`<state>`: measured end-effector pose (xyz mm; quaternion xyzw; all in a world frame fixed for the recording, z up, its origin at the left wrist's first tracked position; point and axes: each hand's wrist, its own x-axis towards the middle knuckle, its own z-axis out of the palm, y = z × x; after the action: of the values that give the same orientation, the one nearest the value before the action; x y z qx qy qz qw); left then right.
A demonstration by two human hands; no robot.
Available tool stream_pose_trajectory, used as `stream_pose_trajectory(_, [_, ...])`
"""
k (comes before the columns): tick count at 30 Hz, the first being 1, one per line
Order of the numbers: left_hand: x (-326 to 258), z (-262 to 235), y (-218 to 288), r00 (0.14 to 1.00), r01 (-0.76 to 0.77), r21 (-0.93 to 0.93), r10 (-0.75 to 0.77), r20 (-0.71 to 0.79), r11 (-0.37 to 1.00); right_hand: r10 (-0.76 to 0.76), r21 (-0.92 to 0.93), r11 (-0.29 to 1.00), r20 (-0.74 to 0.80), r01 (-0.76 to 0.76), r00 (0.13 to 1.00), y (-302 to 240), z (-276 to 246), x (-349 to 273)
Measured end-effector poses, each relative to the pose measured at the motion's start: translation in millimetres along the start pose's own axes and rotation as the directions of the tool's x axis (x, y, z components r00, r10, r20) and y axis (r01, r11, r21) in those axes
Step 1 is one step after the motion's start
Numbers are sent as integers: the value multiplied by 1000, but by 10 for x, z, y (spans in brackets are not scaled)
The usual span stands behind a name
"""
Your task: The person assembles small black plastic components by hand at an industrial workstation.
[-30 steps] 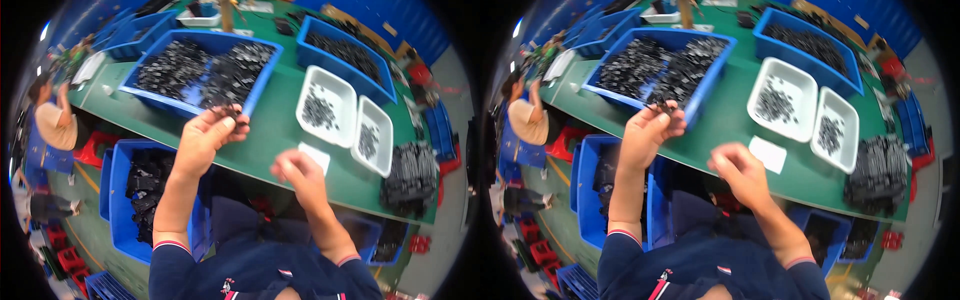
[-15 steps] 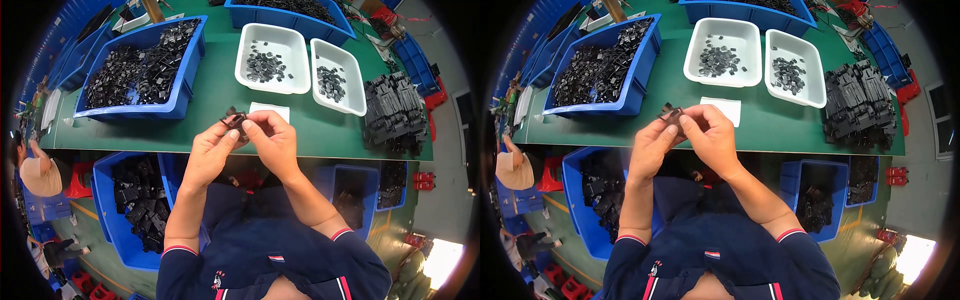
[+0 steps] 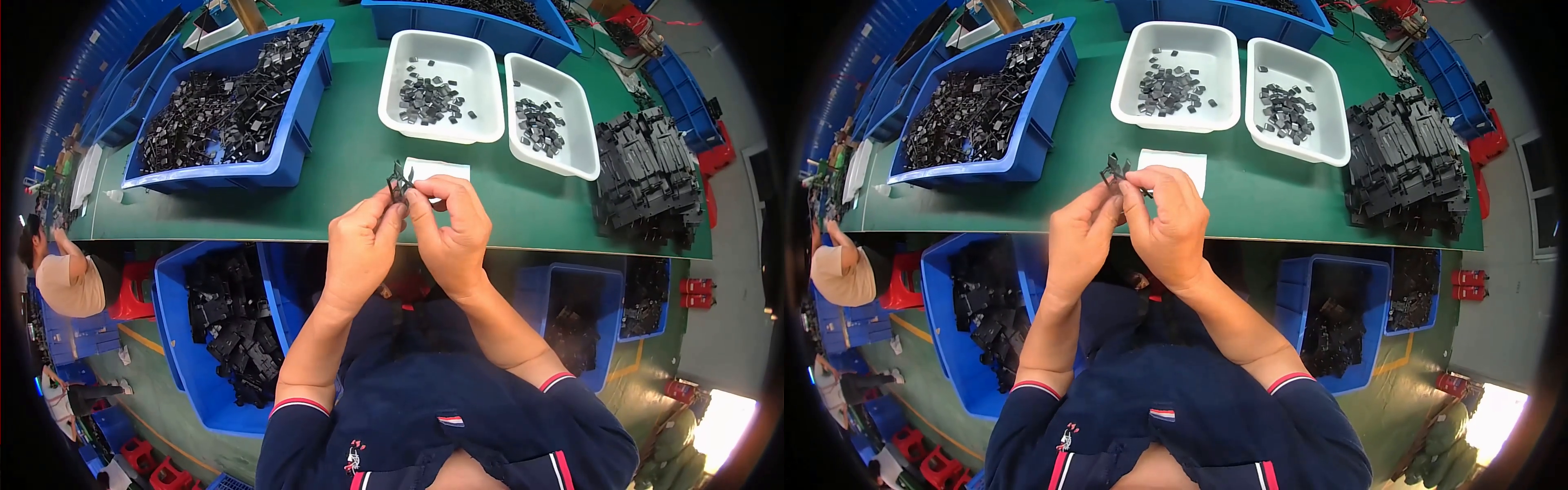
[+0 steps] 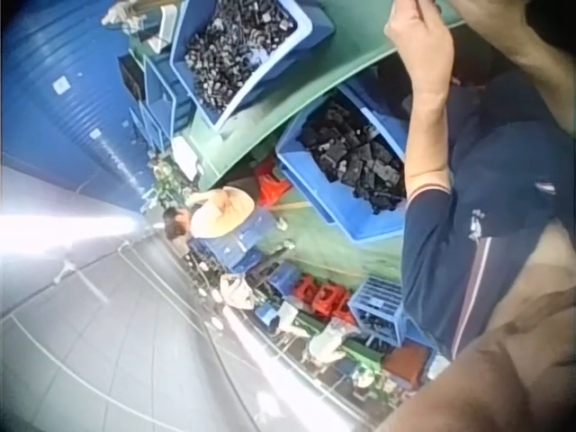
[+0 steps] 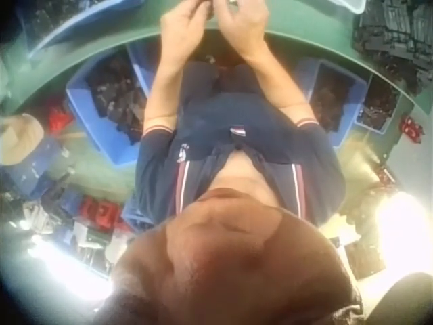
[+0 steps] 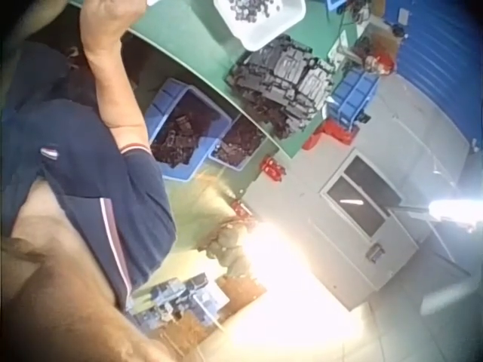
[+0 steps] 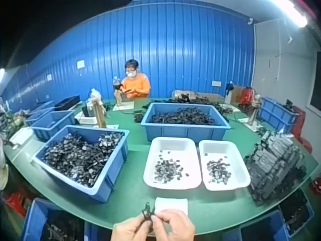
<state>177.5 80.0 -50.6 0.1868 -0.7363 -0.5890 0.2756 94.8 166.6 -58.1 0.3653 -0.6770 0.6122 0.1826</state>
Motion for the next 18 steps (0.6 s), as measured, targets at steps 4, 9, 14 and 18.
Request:
stream_pose_trajectory(4, [-9,4,64,995,-99,228,98,14,969,141,43,988,111,-147,984,-87,-54,0])
stream_pose_trajectory(9, [-48,27,91,968,-240,390,248,32,889,443,230,831,277,-506,853,-99,-76,-5])
stream_pose_trajectory(14, [-84,-40,184,957,-291,404,259,132,867,464,331,721,422,-608,779,22,-130,-6])
stream_pose_trajectory(18, [-117,-140,168,961,-129,214,69,267,968,373,222,823,482,-523,793,-20,-201,67])
